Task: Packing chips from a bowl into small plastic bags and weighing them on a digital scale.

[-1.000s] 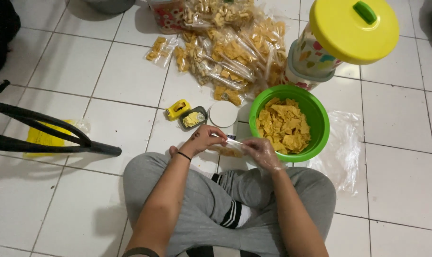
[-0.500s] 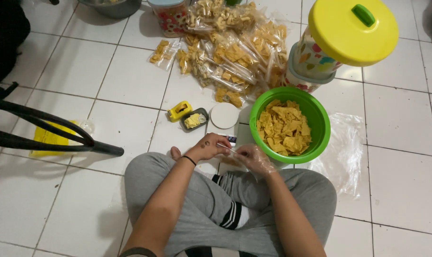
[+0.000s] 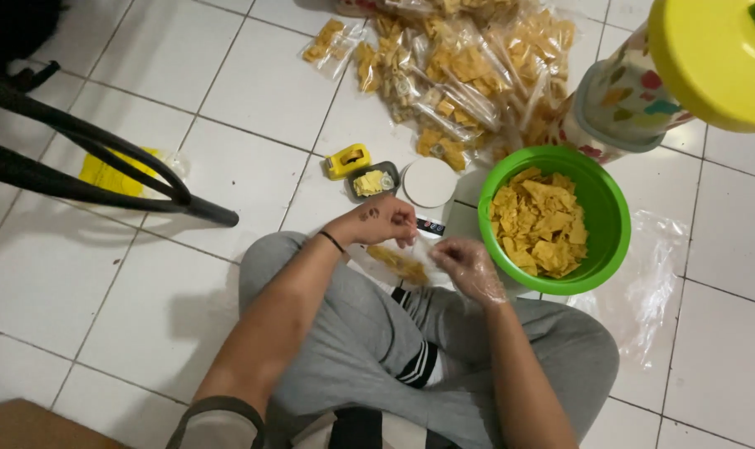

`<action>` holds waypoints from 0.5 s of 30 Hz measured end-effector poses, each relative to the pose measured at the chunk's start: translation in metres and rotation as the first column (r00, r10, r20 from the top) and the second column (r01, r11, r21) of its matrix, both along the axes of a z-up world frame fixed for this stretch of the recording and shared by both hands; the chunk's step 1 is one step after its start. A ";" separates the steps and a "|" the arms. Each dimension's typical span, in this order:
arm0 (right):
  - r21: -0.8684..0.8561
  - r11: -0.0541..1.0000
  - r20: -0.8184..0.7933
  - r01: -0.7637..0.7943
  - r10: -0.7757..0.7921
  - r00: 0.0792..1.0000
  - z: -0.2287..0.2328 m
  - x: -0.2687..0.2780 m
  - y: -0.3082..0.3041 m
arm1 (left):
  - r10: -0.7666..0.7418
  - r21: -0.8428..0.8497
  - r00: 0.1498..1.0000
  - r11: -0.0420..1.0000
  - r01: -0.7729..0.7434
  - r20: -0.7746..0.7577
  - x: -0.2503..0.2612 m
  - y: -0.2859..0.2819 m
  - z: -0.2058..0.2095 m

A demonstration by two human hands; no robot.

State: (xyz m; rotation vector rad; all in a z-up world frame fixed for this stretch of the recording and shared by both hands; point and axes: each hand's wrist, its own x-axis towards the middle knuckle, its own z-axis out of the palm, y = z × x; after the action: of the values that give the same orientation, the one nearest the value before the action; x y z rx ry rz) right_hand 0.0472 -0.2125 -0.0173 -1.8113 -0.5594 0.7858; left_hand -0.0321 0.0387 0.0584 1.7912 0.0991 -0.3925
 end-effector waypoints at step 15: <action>0.417 0.792 -0.049 0.446 -0.471 0.881 0.001 0.032 -0.021 | 0.531 -0.653 0.847 0.647 -0.395 0.014 0.028 -0.027 -0.067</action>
State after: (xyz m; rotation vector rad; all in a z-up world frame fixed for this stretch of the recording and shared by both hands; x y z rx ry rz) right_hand 0.0793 -0.2334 -0.0165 -1.4783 -0.2698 0.2492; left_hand -0.0041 0.0117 -0.0082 1.0584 0.2498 0.1431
